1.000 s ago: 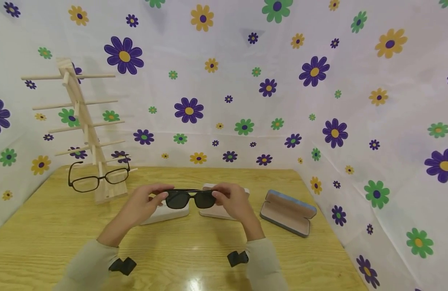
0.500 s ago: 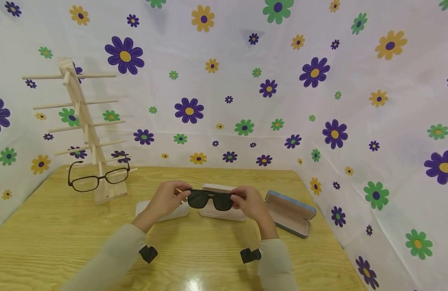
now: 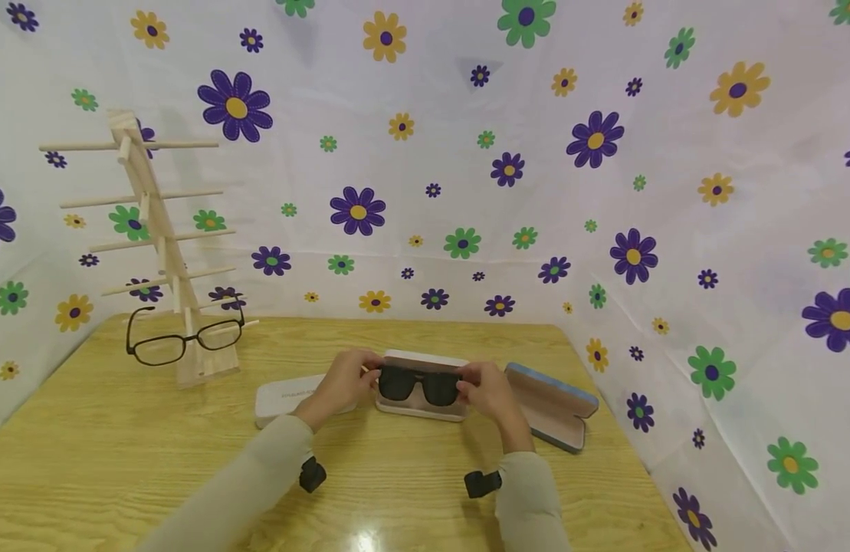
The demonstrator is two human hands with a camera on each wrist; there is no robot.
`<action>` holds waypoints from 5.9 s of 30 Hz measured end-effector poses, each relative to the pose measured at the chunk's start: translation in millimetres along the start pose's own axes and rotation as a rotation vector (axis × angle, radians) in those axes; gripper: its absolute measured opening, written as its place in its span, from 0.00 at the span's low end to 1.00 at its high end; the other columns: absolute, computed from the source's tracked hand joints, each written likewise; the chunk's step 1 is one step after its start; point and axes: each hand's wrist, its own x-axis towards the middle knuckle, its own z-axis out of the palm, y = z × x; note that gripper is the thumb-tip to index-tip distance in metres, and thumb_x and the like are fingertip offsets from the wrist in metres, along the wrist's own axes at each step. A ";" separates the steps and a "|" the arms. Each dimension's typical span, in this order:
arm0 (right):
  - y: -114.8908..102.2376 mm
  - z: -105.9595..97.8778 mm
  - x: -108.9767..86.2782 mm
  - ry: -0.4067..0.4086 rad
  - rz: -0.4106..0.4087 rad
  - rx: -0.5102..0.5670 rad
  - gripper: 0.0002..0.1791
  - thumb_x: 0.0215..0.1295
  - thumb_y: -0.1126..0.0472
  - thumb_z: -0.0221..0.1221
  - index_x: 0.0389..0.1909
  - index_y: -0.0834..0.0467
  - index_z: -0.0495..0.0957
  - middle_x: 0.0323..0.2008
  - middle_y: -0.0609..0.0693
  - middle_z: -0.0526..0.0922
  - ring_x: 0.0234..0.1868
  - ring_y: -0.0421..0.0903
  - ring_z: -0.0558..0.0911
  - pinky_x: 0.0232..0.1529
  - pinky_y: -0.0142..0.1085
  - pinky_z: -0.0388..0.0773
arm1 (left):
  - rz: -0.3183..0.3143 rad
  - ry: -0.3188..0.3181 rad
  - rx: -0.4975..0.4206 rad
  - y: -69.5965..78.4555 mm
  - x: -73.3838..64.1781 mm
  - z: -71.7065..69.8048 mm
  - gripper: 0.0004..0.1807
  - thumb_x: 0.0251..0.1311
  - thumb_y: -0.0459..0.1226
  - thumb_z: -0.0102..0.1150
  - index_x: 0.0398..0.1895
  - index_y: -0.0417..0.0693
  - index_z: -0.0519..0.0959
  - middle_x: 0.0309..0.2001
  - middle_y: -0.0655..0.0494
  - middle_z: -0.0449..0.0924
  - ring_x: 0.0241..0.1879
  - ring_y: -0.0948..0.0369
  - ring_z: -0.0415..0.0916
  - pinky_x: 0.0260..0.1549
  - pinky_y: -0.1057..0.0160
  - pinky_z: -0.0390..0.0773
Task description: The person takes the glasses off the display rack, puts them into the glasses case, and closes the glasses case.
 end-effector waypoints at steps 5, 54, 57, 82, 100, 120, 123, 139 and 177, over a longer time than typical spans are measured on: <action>6.6 3.5 0.3 0.013 0.069 0.027 0.19 0.74 0.73 0.54 0.61 0.79 0.71 0.46 0.72 0.84 0.38 0.54 0.89 0.46 0.48 0.88 | -0.009 -0.009 0.046 -6.3 2.0 9.3 0.10 0.67 0.23 0.59 0.48 0.33 0.85 0.40 0.43 0.88 0.36 0.57 0.85 0.35 0.62 0.84; 12.2 2.0 4.3 0.089 0.160 -0.165 0.35 0.82 0.44 0.49 0.76 0.67 0.63 0.54 0.70 0.84 0.48 0.59 0.89 0.48 0.49 0.86 | -0.185 0.030 -0.009 -4.3 21.9 5.1 0.23 0.81 0.43 0.44 0.66 0.37 0.77 0.56 0.40 0.85 0.49 0.49 0.86 0.49 0.50 0.85; 15.2 5.8 6.3 0.079 0.163 -0.108 0.36 0.82 0.43 0.47 0.77 0.64 0.61 0.58 0.70 0.83 0.53 0.61 0.88 0.49 0.49 0.86 | -0.187 -0.026 -0.003 -4.1 22.6 8.4 0.25 0.82 0.46 0.42 0.69 0.40 0.75 0.67 0.41 0.78 0.63 0.45 0.79 0.63 0.45 0.78; 15.2 14.5 9.6 0.184 0.173 -0.078 0.31 0.81 0.41 0.47 0.71 0.59 0.72 0.51 0.66 0.87 0.46 0.57 0.90 0.41 0.45 0.88 | -0.281 -0.090 -0.015 -1.8 20.9 14.6 0.23 0.81 0.49 0.46 0.67 0.49 0.79 0.63 0.43 0.82 0.59 0.49 0.81 0.61 0.44 0.78; 18.0 4.7 5.1 0.054 0.116 0.068 0.23 0.82 0.53 0.51 0.65 0.67 0.73 0.60 0.75 0.78 0.54 0.66 0.86 0.51 0.52 0.86 | -0.216 -0.069 -0.012 -0.8 9.6 14.4 0.22 0.79 0.46 0.49 0.67 0.45 0.79 0.65 0.44 0.81 0.66 0.46 0.77 0.65 0.43 0.75; 18.6 -1.3 0.0 -0.024 0.076 0.110 0.20 0.80 0.59 0.54 0.61 0.70 0.72 0.63 0.78 0.73 0.58 0.69 0.84 0.56 0.54 0.84 | -0.190 -0.077 -0.044 1.4 -1.5 13.6 0.20 0.79 0.42 0.50 0.65 0.44 0.80 0.64 0.44 0.82 0.69 0.44 0.74 0.66 0.41 0.74; 18.8 -1.8 0.6 -0.029 0.083 0.099 0.18 0.79 0.60 0.54 0.60 0.70 0.73 0.64 0.77 0.74 0.58 0.68 0.84 0.56 0.53 0.84 | -0.202 -0.075 -0.053 2.1 -3.0 14.0 0.20 0.79 0.42 0.51 0.65 0.44 0.81 0.64 0.44 0.82 0.61 0.46 0.81 0.62 0.44 0.78; 17.4 -5.8 -0.5 -0.084 0.046 0.108 0.17 0.78 0.65 0.55 0.60 0.72 0.71 0.60 0.78 0.76 0.60 0.70 0.81 0.55 0.55 0.84 | -0.154 -0.057 -0.040 2.6 -9.9 15.8 0.19 0.78 0.40 0.52 0.65 0.42 0.80 0.58 0.44 0.86 0.60 0.45 0.83 0.52 0.47 0.84; 23.6 -10.6 -1.8 -0.119 0.022 0.062 0.17 0.75 0.63 0.59 0.57 0.69 0.74 0.53 0.72 0.83 0.50 0.61 0.87 0.52 0.51 0.85 | -0.119 -0.097 -0.106 -1.0 -14.4 18.2 0.20 0.78 0.35 0.51 0.67 0.37 0.77 0.65 0.39 0.79 0.64 0.43 0.79 0.53 0.48 0.84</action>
